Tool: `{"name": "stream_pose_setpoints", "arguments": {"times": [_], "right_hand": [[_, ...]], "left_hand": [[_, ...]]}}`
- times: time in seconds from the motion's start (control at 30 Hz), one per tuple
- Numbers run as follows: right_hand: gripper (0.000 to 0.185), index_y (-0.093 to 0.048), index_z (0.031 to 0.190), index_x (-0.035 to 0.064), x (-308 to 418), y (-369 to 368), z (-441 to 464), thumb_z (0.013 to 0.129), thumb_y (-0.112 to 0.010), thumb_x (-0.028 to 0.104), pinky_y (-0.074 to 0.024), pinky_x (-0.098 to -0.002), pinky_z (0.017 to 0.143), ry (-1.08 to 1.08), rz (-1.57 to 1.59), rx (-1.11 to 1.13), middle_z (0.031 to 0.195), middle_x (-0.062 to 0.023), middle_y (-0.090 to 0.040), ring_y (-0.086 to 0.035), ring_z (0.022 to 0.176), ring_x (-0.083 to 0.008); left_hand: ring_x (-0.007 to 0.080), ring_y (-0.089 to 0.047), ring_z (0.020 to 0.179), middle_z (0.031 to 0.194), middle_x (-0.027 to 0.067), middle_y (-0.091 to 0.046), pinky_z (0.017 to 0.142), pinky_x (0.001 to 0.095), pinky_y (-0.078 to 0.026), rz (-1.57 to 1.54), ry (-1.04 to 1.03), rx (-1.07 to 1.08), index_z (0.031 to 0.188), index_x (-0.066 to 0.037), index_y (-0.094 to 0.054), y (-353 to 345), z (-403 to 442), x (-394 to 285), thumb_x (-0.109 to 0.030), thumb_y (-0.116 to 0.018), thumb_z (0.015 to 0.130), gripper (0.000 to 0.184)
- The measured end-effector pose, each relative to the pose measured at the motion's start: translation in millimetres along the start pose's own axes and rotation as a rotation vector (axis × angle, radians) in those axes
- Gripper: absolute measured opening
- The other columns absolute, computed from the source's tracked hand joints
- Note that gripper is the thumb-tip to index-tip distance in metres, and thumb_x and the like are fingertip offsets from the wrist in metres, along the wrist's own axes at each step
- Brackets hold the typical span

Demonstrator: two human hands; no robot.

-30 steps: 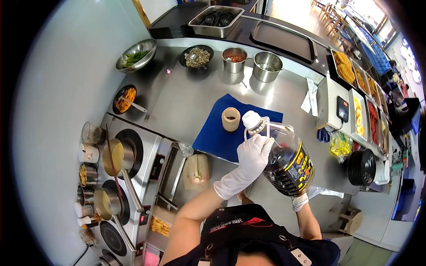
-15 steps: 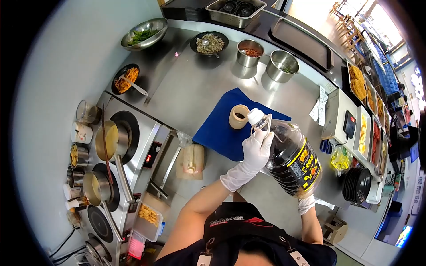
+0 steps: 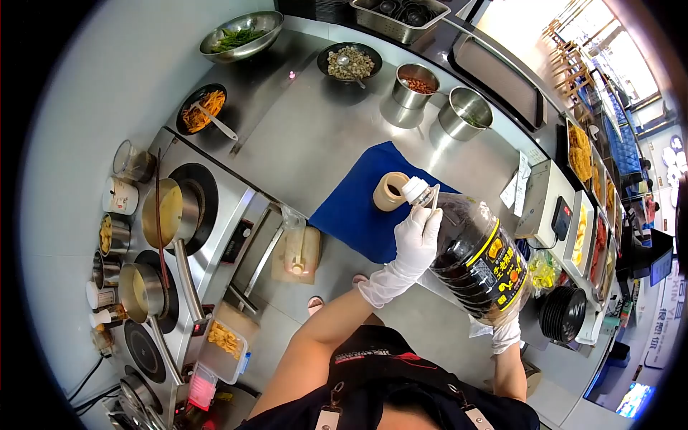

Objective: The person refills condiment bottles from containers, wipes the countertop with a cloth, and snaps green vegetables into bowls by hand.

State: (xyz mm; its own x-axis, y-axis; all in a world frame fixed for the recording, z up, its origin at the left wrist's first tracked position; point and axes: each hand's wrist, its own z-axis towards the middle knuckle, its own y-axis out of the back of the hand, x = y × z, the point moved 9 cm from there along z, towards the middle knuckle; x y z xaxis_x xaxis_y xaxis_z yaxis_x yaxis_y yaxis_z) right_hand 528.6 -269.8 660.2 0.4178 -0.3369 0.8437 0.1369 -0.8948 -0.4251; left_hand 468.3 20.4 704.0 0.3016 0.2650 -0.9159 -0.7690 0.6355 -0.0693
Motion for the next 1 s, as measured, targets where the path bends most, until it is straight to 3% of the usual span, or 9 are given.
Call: {"name": "stream_pose_setpoints", "arguments": {"times": [0.13,0.23,0.3,0.33,0.47,0.53,0.63,0.73,1.0], "right_hand": [[0.070,-0.041,0.140,0.0153,32.9,-19.6,-9.4,0.091,-0.036,0.065,-0.0484,-0.0477,0.096,0.255,-0.586,0.010,0.139,-0.0099,-0.048,-0.052,0.120,-0.0295],[0.076,-0.038,0.143,0.0167,56.2,-50.1,-26.9,0.088,-0.035,0.070,-0.0480,-0.0496,0.096,0.572,-1.107,0.039,0.141,-0.0102,-0.046,-0.050,0.121,-0.0308],[0.080,-0.036,0.144,0.0176,64.9,-59.2,-30.0,0.087,-0.035,0.073,-0.0477,-0.0508,0.096,0.642,-1.204,0.029,0.142,-0.0103,-0.044,-0.049,0.122,-0.0317],[0.082,-0.035,0.145,0.0181,66.3,-58.7,-27.2,0.086,-0.035,0.074,-0.0476,-0.0515,0.095,0.605,-1.158,0.016,0.143,-0.0104,-0.044,-0.049,0.122,-0.0322],[0.071,-0.038,0.143,0.0139,22.2,-21.8,-0.1,0.093,-0.033,0.064,-0.0501,-0.0472,0.092,-0.183,-0.093,-0.075,0.140,-0.0097,-0.046,-0.050,0.119,-0.0314],[0.070,-0.038,0.142,0.0127,26.2,-26.0,-2.2,0.092,-0.037,0.062,-0.0484,-0.0471,0.094,-0.192,-0.056,-0.048,0.140,-0.0106,-0.046,-0.050,0.120,-0.0314],[0.069,-0.038,0.142,0.0126,32.0,-28.5,-1.3,0.092,-0.038,0.061,-0.0482,-0.0470,0.094,-0.160,-0.097,-0.037,0.139,-0.0106,-0.046,-0.050,0.120,-0.0313],[0.069,-0.039,0.142,0.0125,36.9,-29.3,-0.3,0.093,-0.038,0.060,-0.0480,-0.0468,0.094,-0.142,-0.121,-0.035,0.139,-0.0106,-0.046,-0.050,0.120,-0.0312],[0.066,-0.040,0.140,0.0122,44.5,-31.6,-1.2,0.093,-0.039,0.058,-0.0475,-0.0465,0.094,-0.130,-0.151,-0.034,0.137,-0.0105,-0.047,-0.050,0.119,-0.0310]], "left_hand": [[0.0338,-0.058,0.061,0.072,0.0156,-0.057,0.052,0.0385,-0.044,-0.017,0.011,-0.013,0.082,-0.002,-0.056,1.9,0.6,-0.5,-0.008,-0.061,0.091,0.012],[0.0179,-0.054,0.060,0.070,0.0080,-0.057,0.057,0.0292,-0.044,-0.028,0.044,-0.022,0.086,0.000,-0.059,2.4,-0.9,5.1,-0.009,-0.060,0.093,0.012],[0.0174,-0.054,0.061,0.071,0.0079,-0.058,0.058,0.0291,-0.045,-0.035,0.062,-0.027,0.087,0.000,-0.059,2.5,-1.8,7.3,-0.010,-0.060,0.093,0.012],[0.0171,-0.055,0.062,0.071,0.0079,-0.058,0.059,0.0290,-0.045,-0.039,0.071,-0.029,0.087,0.000,-0.059,3.3,-1.3,7.0,-0.010,-0.060,0.093,0.012],[0.0221,-0.056,0.061,0.071,0.0103,-0.058,0.057,0.0318,-0.045,-0.046,0.078,-0.036,0.086,-0.001,-0.058,5.5,0.2,3.7,-0.011,-0.060,0.093,0.012],[0.0316,-0.056,0.059,0.069,0.0138,-0.056,0.053,0.0362,-0.044,-0.054,0.054,-0.057,0.082,-0.002,-0.055,6.1,2.1,1.3,-0.011,-0.061,0.092,0.015],[0.0313,-0.056,0.058,0.068,0.0136,-0.056,0.053,0.0360,-0.044,-0.047,0.054,-0.063,0.082,-0.002,-0.055,7.6,2.2,0.0,-0.011,-0.061,0.093,0.015],[0.0206,-0.057,0.064,0.072,0.0092,-0.059,0.060,0.0306,-0.045,-0.051,0.095,-0.026,0.088,0.000,-0.059,6.0,0.5,4.4,-0.011,-0.058,0.095,0.013],[0.0215,-0.057,0.063,0.072,0.0098,-0.059,0.060,0.0306,-0.046,-0.058,0.132,-0.022,0.088,0.000,-0.058,5.9,0.3,6.8,-0.010,-0.058,0.094,0.012]]}}
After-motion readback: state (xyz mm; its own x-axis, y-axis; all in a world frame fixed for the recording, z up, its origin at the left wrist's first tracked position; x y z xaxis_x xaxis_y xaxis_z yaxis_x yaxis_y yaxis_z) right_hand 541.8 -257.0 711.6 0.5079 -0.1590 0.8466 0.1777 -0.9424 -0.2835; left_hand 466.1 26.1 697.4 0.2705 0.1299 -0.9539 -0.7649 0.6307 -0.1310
